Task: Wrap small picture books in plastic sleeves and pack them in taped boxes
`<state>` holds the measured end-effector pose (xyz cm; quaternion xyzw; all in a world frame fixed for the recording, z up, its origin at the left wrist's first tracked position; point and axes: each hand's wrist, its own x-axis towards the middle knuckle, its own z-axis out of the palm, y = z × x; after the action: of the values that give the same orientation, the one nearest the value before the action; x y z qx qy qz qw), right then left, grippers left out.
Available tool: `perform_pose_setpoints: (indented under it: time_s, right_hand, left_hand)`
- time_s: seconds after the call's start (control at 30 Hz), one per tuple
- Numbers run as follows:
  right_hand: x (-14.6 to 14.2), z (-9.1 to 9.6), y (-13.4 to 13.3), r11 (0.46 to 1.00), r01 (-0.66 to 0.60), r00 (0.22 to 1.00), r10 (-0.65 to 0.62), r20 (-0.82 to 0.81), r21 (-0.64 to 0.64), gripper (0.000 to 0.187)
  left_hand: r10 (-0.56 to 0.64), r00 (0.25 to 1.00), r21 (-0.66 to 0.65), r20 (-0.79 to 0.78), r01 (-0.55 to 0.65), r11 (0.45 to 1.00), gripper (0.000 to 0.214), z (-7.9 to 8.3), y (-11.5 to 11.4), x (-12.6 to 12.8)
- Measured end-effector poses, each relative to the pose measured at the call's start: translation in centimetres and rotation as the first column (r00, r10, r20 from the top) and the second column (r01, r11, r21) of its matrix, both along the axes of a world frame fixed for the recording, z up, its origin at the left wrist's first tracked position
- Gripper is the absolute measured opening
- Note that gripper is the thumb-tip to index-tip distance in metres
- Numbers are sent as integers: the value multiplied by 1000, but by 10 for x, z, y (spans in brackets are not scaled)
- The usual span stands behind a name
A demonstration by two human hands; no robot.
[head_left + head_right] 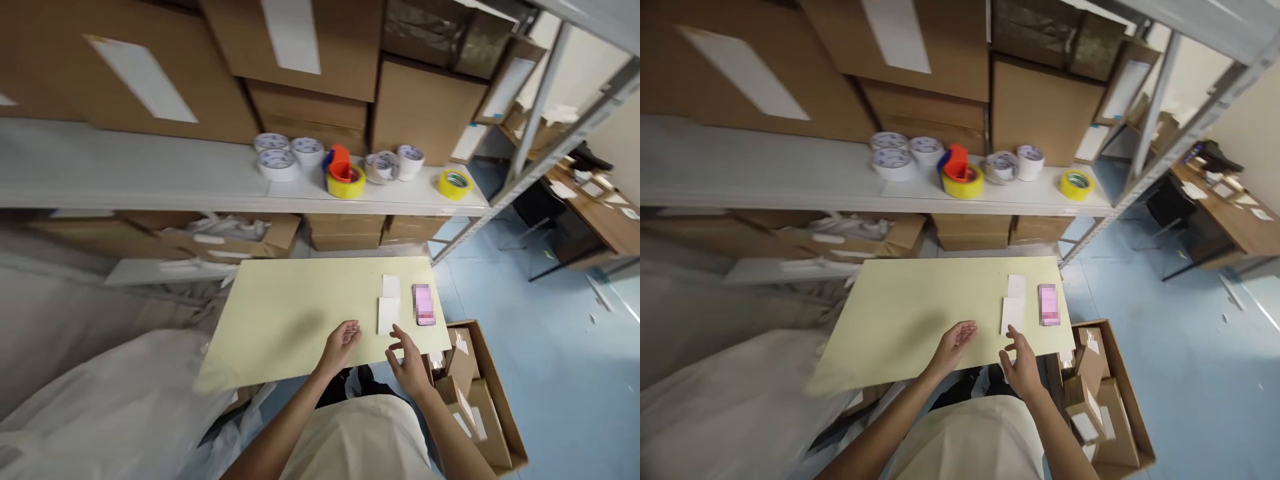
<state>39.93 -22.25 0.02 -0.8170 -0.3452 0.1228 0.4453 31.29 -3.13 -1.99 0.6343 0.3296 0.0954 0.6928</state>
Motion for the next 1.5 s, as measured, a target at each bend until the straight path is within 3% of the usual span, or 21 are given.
perform_pose_setpoints:
  time_s: [0.13,0.27,0.5,0.6,0.7,0.8,0.87,1.03,1.17,1.3,1.5]
  right_hand:
    - [9,-3,15,969,-247,968,246,-57,-10,41]
    - [14,-7,30,885,-465,880,457,-132,-34,29]
    - [-18,-13,53,771,-636,748,618,-243,3,31]
    - [-48,-15,62,667,-745,636,724,-268,33,32]
    - [-86,-13,72,516,-855,484,831,-275,56,32]
    - [-129,-8,82,356,-932,330,909,-256,62,30]
    - [-160,-4,88,285,-956,264,937,-227,64,30]
    - [-241,5,96,198,-980,187,964,-189,37,32]
    - [-302,8,96,125,-992,122,979,-166,10,32]
    - [-348,11,98,92,-996,94,991,-96,-16,29]
    - [-386,12,123,69,-995,71,997,-24,-70,26]
  left_hand:
    - [239,971,67,-4,-238,969,48,2,-3,-39]
    - [435,897,129,-79,-423,897,49,5,-33,-90]
    - [611,775,200,-164,-580,789,45,22,-94,-165]
    - [674,727,256,-132,-632,731,45,40,-107,-187]
    - [706,700,314,-111,-649,693,47,56,-118,-216]
    - [751,652,353,-104,-682,640,45,66,-133,-256]
    - [788,607,375,-97,-711,594,45,67,-145,-288]
    - [852,514,396,-101,-765,508,47,54,-170,-376]
    - [890,452,402,-64,-804,438,46,38,-177,-438]
    - [884,465,428,-44,-791,437,45,36,-172,-482]
    - [864,503,409,-12,-786,463,46,53,-146,-518]
